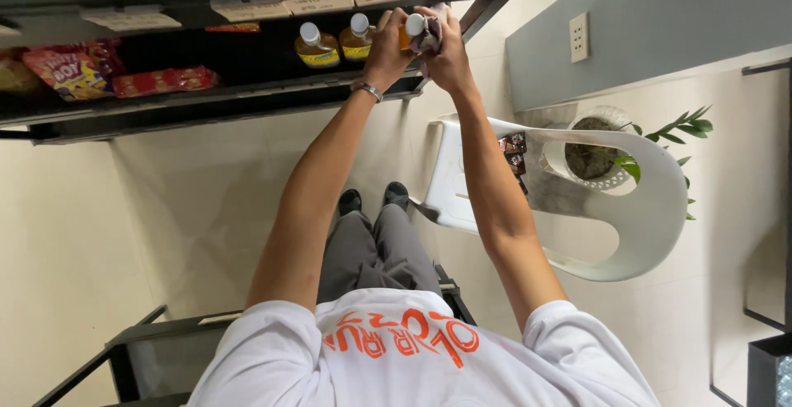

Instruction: Wiping grocery items with a cloth and organizing them on a shelf.

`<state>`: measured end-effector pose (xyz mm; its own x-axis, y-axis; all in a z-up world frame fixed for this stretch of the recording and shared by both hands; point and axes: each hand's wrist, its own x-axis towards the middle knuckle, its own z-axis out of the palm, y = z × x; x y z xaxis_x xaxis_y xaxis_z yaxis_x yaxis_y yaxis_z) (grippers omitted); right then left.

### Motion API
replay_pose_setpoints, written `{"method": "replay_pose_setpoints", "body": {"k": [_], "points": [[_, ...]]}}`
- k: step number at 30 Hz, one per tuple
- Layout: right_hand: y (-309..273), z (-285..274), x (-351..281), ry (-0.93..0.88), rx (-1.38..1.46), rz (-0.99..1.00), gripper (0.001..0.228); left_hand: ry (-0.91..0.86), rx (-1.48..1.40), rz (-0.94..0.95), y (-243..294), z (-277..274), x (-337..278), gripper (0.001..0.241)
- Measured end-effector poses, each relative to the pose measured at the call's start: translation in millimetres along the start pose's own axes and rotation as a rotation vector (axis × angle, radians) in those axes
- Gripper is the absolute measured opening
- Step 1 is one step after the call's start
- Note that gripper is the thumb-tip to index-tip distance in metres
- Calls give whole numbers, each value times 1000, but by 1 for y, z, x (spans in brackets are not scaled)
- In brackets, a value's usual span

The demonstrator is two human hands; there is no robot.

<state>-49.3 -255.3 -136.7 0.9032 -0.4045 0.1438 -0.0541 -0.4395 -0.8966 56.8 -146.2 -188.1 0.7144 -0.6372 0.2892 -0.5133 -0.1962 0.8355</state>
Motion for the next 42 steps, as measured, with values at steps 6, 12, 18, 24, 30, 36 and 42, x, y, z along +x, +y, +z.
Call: {"method": "replay_pose_setpoints", "body": {"k": [6, 12, 18, 24, 30, 36, 42], "points": [[14, 8, -9, 68, -187, -43, 93, -7, -117, 51, -16, 18, -3, 50], [24, 13, -20, 87, -332, -97, 91, -53, -20, 46, -42, 39, -4, 48], [23, 21, -23, 140, -398, -64, 84, -65, -29, 50, -38, 34, -2, 45], [18, 24, -22, 232, -529, -79, 74, -181, -299, -163, -37, 40, 0, 42], [16, 21, -14, 216, -546, -83, 73, -133, 67, -52, -16, 9, -16, 82], [18, 26, -6, 252, -713, -167, 66, 250, 595, 195, 20, -69, -19, 43], [5, 27, 11, 206, -789, -27, 58, -205, 563, 46, -129, -1, 37, 50]]}}
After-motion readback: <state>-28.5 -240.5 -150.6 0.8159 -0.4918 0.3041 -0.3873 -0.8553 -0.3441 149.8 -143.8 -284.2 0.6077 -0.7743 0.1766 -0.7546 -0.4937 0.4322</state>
